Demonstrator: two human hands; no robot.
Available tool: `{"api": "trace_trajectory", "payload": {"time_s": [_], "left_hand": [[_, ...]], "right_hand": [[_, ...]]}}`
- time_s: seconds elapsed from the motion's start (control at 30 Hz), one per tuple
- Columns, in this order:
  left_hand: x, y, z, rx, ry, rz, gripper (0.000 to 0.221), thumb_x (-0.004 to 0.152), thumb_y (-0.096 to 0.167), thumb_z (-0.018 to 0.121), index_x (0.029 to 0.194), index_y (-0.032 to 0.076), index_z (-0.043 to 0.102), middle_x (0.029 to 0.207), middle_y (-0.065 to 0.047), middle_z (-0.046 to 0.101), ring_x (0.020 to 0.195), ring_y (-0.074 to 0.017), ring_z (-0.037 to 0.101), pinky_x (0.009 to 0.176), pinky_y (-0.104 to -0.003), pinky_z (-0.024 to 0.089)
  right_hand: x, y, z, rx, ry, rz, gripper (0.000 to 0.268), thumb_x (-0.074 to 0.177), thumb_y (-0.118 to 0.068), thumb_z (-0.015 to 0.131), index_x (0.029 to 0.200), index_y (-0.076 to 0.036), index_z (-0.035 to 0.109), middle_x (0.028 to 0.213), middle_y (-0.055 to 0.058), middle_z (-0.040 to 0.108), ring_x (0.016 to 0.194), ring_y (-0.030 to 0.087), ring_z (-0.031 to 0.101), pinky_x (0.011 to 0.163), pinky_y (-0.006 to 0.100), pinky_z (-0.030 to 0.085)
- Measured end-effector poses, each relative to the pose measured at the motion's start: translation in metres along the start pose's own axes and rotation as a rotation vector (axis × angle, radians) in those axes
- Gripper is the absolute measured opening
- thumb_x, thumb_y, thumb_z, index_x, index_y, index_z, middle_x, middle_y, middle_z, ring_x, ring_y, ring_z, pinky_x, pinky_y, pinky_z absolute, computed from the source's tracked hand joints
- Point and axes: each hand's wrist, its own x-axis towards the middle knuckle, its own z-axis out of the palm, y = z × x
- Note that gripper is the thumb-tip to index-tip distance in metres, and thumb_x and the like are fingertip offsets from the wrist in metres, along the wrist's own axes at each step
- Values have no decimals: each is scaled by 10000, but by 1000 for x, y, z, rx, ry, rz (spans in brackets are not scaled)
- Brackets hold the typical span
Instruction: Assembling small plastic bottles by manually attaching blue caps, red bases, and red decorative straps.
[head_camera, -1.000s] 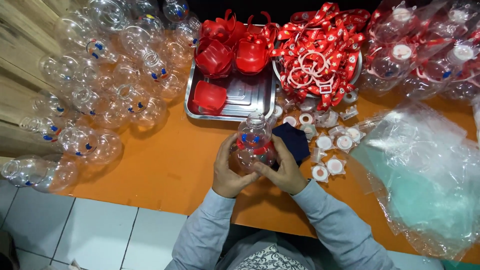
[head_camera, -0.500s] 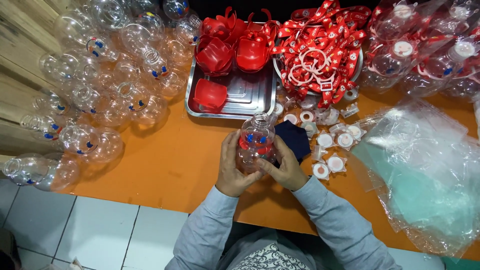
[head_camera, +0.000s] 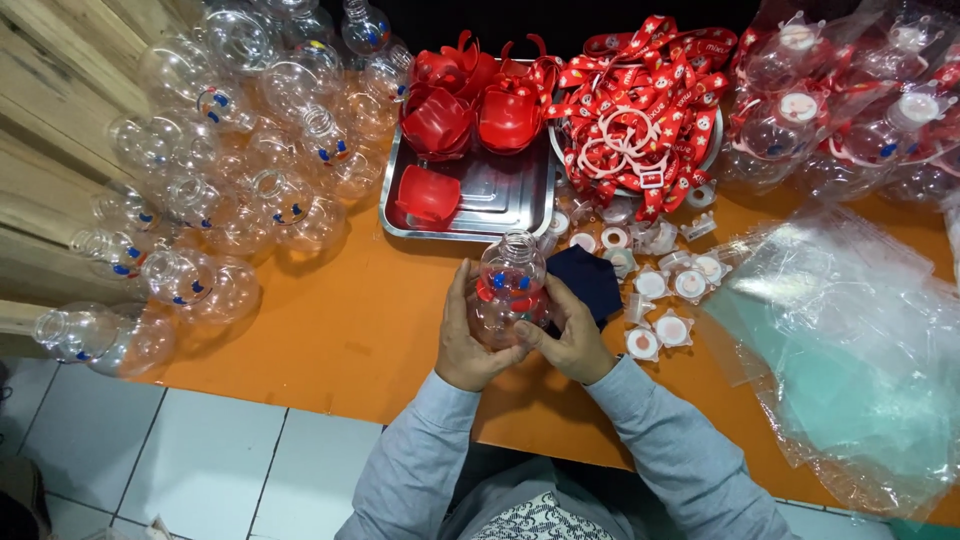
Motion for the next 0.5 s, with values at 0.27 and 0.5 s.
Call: {"api": "trace_trajectory", "payload": {"time_s": [0.27,0.5], "left_hand": [[-2,6,0,0,4,-24,1209,587,243,909,1531,-84,229,1331,-274,493,1231,-458,551,1043,-548,472],[-9,9,-5,16,-14,-38,1213,598,213,899,1543,-82,198,1321,-260,462,1223,-449,534,1045,-541,468]], "right_hand": [[-3,8,-4,-73,-19,-37,701,817,-217,871,1393,8,540,1248,147,592,1151,228,605,946,404,544],[-6,3,2,-75,-49,-15,641,816,-192,875,1340,12,569,1174,146,592,1088,231,623,903,410,561]]}}
